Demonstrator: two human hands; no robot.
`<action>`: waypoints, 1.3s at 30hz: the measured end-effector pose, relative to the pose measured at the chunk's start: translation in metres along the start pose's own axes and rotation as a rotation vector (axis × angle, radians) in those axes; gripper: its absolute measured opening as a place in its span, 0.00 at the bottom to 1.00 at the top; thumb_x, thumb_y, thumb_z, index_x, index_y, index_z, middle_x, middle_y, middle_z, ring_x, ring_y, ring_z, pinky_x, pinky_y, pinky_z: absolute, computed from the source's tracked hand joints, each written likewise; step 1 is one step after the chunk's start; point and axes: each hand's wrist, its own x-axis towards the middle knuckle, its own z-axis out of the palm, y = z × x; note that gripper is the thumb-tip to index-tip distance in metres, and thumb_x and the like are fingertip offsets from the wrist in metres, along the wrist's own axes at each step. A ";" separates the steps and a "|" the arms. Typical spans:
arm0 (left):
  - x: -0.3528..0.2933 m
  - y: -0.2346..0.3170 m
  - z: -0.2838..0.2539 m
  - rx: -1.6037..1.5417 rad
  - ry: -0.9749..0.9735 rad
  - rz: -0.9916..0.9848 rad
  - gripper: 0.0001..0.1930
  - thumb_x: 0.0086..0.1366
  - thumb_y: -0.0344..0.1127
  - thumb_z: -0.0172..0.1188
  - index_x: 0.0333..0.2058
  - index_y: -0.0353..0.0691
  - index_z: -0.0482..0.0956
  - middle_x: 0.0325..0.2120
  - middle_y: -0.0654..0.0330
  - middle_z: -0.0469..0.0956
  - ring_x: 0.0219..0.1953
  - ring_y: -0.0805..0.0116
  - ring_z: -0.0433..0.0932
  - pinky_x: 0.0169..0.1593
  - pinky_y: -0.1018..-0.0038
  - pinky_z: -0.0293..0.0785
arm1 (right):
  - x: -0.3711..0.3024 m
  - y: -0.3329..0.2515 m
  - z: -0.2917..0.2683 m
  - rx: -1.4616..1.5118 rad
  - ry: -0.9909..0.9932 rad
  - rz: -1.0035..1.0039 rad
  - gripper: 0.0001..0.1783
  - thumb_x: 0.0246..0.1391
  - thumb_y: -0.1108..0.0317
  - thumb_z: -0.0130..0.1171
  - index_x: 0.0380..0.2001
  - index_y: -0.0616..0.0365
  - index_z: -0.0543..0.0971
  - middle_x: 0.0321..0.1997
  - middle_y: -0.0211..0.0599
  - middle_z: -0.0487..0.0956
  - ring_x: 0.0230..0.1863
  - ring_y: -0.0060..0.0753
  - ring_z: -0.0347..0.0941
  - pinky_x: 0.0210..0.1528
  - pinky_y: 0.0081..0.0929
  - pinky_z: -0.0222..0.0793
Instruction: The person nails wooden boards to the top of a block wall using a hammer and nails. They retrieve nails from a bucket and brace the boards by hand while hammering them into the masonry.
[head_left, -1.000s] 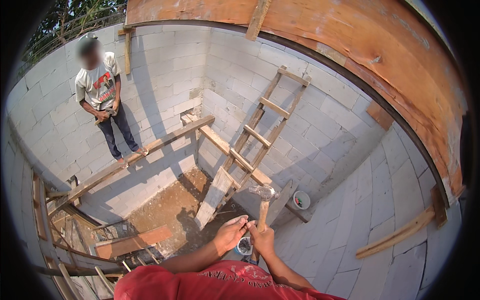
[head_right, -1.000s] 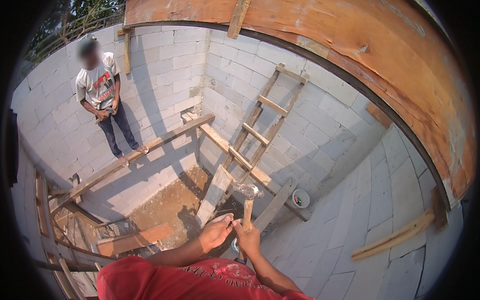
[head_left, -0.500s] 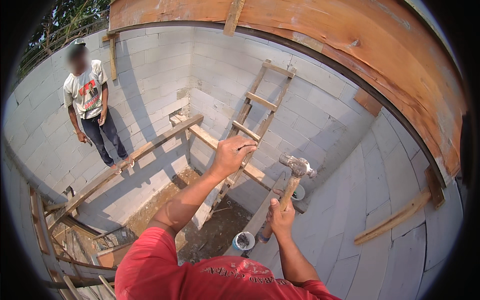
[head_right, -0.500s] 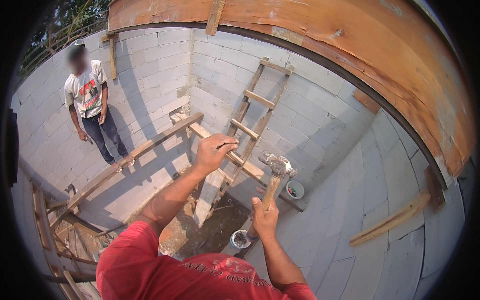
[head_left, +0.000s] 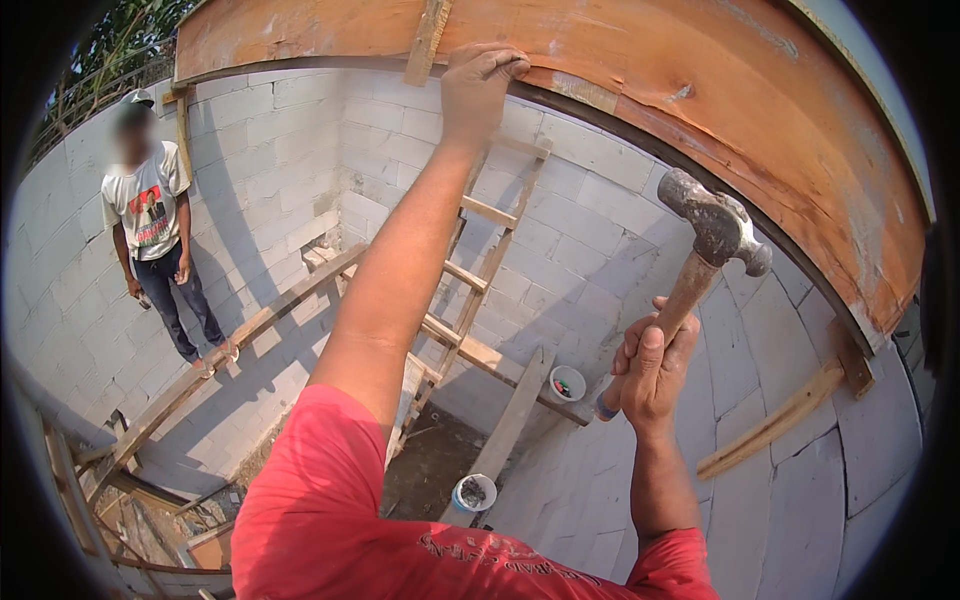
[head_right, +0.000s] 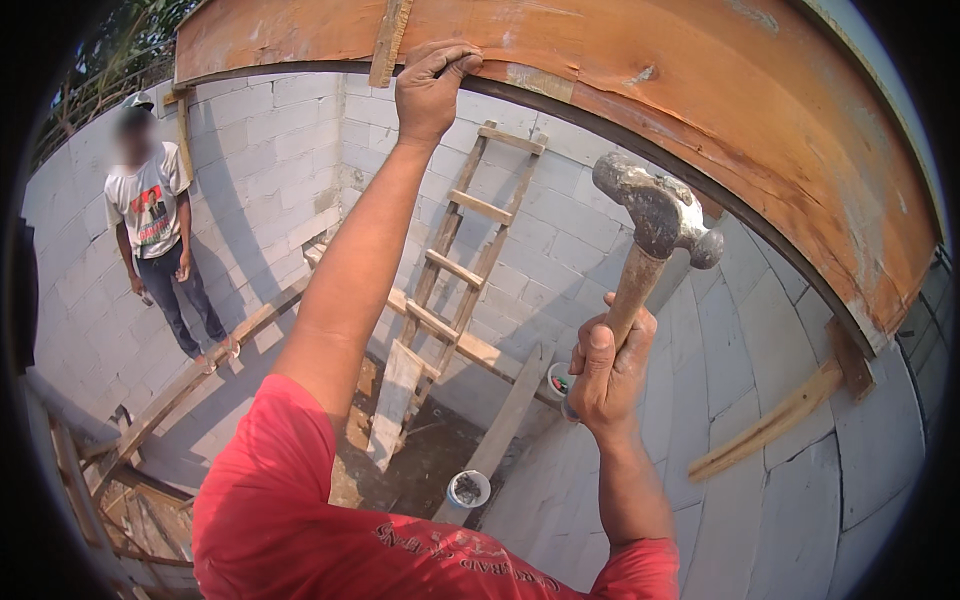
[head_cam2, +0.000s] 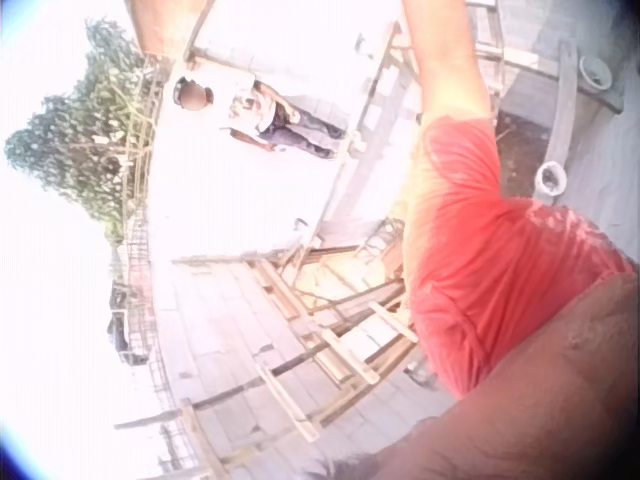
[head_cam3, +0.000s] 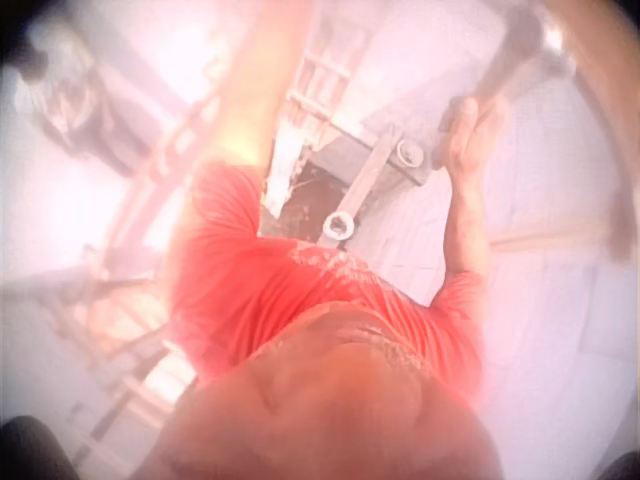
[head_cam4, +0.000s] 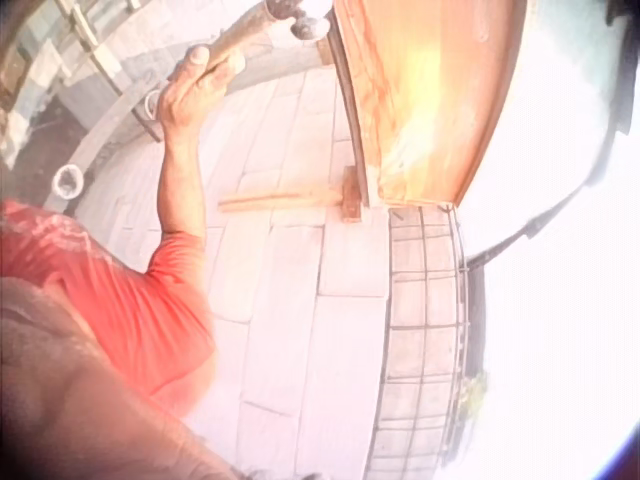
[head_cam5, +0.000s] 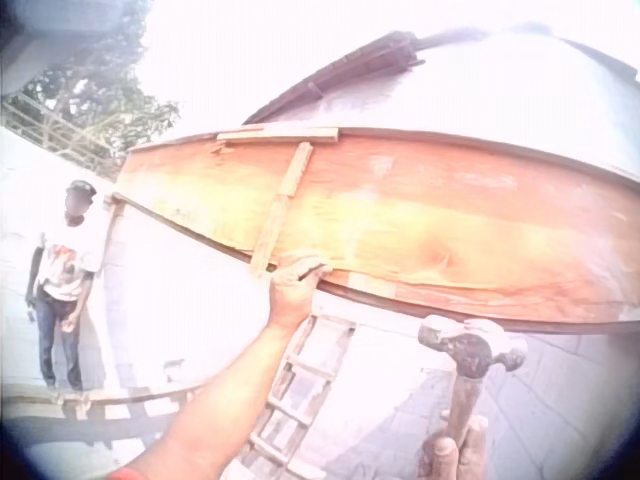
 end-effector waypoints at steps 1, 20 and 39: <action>-0.004 0.000 0.007 -0.055 0.018 -0.018 0.04 0.59 0.32 0.72 0.33 0.42 0.90 0.36 0.64 0.86 0.49 0.65 0.78 0.54 0.68 0.73 | 0.019 -0.003 -0.003 -0.107 0.003 -0.050 0.25 0.76 0.51 0.44 0.62 0.59 0.62 0.25 0.29 0.65 0.18 0.16 0.59 0.21 0.20 0.64; 0.000 -0.018 -0.018 -0.217 0.014 -0.185 0.08 0.64 0.38 0.71 0.38 0.42 0.91 0.37 0.66 0.87 0.48 0.72 0.80 0.55 0.74 0.74 | 0.172 -0.071 -0.003 -0.338 0.133 -0.442 0.29 0.77 0.54 0.46 0.74 0.51 0.60 0.27 0.28 0.68 0.22 0.15 0.63 0.23 0.20 0.65; -0.007 -0.011 0.006 0.157 0.094 0.023 0.08 0.59 0.38 0.74 0.37 0.46 0.92 0.39 0.66 0.86 0.56 0.62 0.74 0.61 0.65 0.71 | 0.173 -0.037 0.032 -0.708 -0.107 -0.563 0.34 0.71 0.65 0.55 0.76 0.27 0.60 0.44 0.45 0.86 0.36 0.37 0.83 0.43 0.40 0.82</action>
